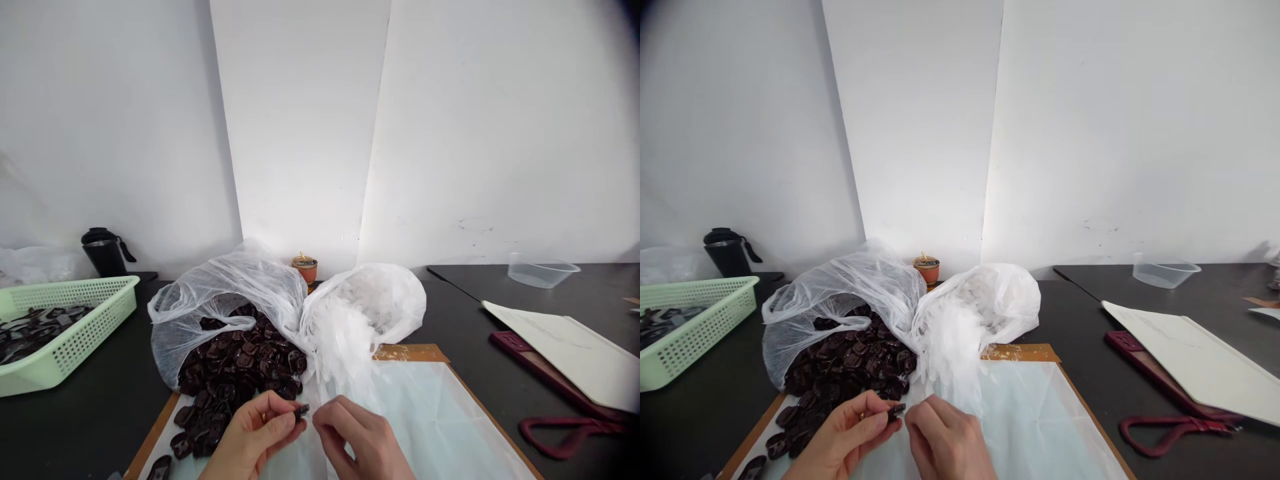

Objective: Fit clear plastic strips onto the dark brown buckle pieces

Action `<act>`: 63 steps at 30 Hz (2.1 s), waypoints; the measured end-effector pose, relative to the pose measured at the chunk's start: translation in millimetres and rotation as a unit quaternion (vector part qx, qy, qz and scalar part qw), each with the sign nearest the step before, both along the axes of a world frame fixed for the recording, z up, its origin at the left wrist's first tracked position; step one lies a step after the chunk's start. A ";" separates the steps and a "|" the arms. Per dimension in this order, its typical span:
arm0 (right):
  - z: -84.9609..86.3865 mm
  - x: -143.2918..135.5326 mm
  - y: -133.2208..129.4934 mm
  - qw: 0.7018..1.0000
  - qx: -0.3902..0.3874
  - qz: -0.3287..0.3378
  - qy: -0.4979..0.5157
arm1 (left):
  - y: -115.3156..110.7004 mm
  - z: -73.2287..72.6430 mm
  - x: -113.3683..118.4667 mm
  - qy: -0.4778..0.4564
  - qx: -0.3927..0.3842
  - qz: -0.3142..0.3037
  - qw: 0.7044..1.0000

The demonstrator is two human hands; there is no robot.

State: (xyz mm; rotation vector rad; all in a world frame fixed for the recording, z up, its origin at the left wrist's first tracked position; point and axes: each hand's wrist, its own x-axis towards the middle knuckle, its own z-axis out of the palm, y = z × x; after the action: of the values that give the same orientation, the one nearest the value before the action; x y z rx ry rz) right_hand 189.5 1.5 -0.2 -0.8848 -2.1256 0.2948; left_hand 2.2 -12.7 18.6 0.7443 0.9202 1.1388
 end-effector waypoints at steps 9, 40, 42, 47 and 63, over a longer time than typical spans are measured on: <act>9.4 1.8 0.5 0.994 -0.073 0.055 0.059 | 4.0 -12.7 -6.4 0.132 0.091 0.039 0.986; 0.5 -7.3 5.6 0.725 -0.545 0.090 0.411 | -4.9 -8.7 -7.2 0.149 0.178 0.003 0.973; 3.2 -8.2 4.7 0.712 -0.559 0.074 0.417 | -6.3 -8.2 -6.6 0.179 0.191 0.000 0.965; 7.4 -8.4 2.6 0.690 -0.589 0.064 0.416 | -8.0 -7.9 -6.8 0.225 0.213 -0.025 0.950; 9.8 -5.8 1.0 0.698 -0.602 0.063 0.383 | -8.2 -1.4 -6.8 0.246 0.197 -0.059 0.947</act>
State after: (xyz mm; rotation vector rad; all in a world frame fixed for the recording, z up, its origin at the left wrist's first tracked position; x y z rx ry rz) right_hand 183.7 2.5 9.6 -0.9861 -0.9819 1.9013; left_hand -4.7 -20.9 17.3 1.4395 1.0507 1.0604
